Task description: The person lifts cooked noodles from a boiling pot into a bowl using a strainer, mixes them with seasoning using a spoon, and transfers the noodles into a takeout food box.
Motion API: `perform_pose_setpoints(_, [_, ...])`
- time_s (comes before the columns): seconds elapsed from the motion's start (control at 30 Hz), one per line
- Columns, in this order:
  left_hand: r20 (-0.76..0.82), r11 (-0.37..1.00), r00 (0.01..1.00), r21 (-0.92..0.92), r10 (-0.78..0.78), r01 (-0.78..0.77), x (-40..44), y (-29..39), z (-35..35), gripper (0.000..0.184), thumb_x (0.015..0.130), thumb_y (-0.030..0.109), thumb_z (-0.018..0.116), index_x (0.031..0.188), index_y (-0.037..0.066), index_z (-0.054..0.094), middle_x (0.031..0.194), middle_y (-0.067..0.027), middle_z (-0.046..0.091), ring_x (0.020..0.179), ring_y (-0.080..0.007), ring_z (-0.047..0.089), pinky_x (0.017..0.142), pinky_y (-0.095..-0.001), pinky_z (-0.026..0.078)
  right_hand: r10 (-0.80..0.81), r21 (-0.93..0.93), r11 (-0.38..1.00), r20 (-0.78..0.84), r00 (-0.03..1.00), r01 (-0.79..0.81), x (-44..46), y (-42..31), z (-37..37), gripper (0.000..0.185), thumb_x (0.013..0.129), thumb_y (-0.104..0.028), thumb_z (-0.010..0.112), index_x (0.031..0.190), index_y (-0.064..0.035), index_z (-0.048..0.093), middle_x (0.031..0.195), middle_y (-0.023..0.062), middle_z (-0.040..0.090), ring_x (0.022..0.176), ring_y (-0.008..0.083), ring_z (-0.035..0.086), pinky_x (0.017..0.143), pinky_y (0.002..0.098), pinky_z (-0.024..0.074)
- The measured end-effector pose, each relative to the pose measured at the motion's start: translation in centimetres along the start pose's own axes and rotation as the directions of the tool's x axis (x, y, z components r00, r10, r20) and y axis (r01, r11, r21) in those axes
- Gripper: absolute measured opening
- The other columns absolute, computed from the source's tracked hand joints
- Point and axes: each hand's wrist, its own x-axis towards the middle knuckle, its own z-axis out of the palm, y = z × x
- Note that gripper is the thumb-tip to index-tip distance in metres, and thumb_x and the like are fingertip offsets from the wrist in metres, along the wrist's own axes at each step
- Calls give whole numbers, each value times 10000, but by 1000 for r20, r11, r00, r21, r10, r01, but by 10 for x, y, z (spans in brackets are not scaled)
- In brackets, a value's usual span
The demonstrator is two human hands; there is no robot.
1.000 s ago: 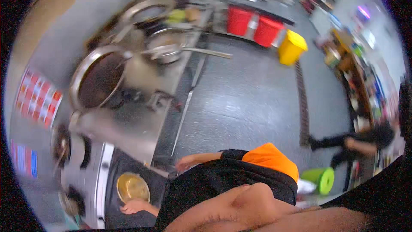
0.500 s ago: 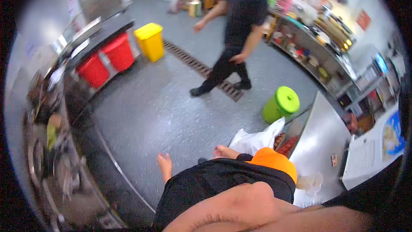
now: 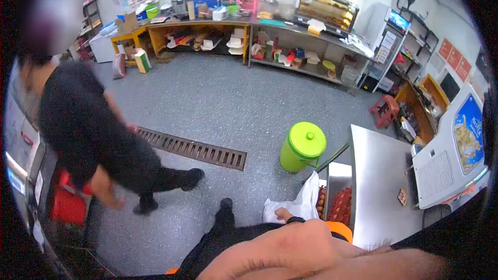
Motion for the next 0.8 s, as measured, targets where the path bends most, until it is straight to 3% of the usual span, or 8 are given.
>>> perform_pose_setpoints(0.33, [132,961,979,210,154,-180,204,282,-175,576,895,448,231,1145,3,500,935,-161,613,891,-310,569,861,-405,409,245,302,927,-43,969,-221,41,-138,-51,253,812,-276,498,899,-61,600,830,86,639,728,198,612,583,324,464])
perform_pose_setpoints(0.5, [103,871,896,212,432,-444,337,513,-227,633,910,488,168,1147,12,512,896,-142,642,851,-299,596,845,-404,424,242,401,890,-13,970,-216,125,-245,-88,254,817,-273,489,878,-59,611,818,85,637,709,191,606,590,324,467])
perform_pose_setpoints(0.53, [299,833,810,78,505,-548,349,562,-248,778,883,568,103,1041,-17,591,924,-141,641,884,-333,591,886,-425,400,232,398,893,-3,973,-211,139,-271,-97,255,818,-273,487,873,-59,614,815,85,637,706,190,605,591,324,467])
perform_pose_setpoints(0.6, [175,838,857,190,484,-512,353,645,-259,733,873,581,207,833,22,679,942,-138,637,885,-320,594,896,-395,403,217,386,897,36,976,-214,166,-315,-116,256,821,-272,483,865,-59,618,810,84,636,698,187,602,594,324,468])
perform_pose_setpoints(0.67, [-123,706,703,263,700,-657,404,709,-254,742,902,534,172,688,37,680,698,-109,646,711,-248,616,729,-369,479,189,368,908,66,980,-200,196,-356,-151,259,823,-271,479,856,-58,623,806,84,636,691,185,600,597,324,470])
perform_pose_setpoints(0.7, [-118,712,711,265,693,-650,410,733,-255,742,902,534,172,688,37,680,698,-109,646,711,-248,616,729,-369,479,179,362,912,69,981,-192,203,-383,-175,261,824,-270,478,852,-58,626,803,83,635,687,183,599,598,324,470])
perform_pose_setpoints(0.77, [266,445,812,727,520,-523,409,787,-259,581,750,603,500,1110,158,604,826,-199,641,932,-293,587,960,-481,342,137,352,925,49,989,-146,242,-431,-233,264,826,-270,474,843,-57,630,798,83,635,680,180,597,601,324,471])
perform_pose_setpoints(0.8, [269,443,813,729,517,-522,399,807,-261,581,750,603,500,1110,158,604,826,-199,641,932,-293,587,960,-481,342,108,358,927,24,994,-110,269,-451,-265,266,827,-269,472,839,-57,633,796,83,634,676,179,596,603,325,472])
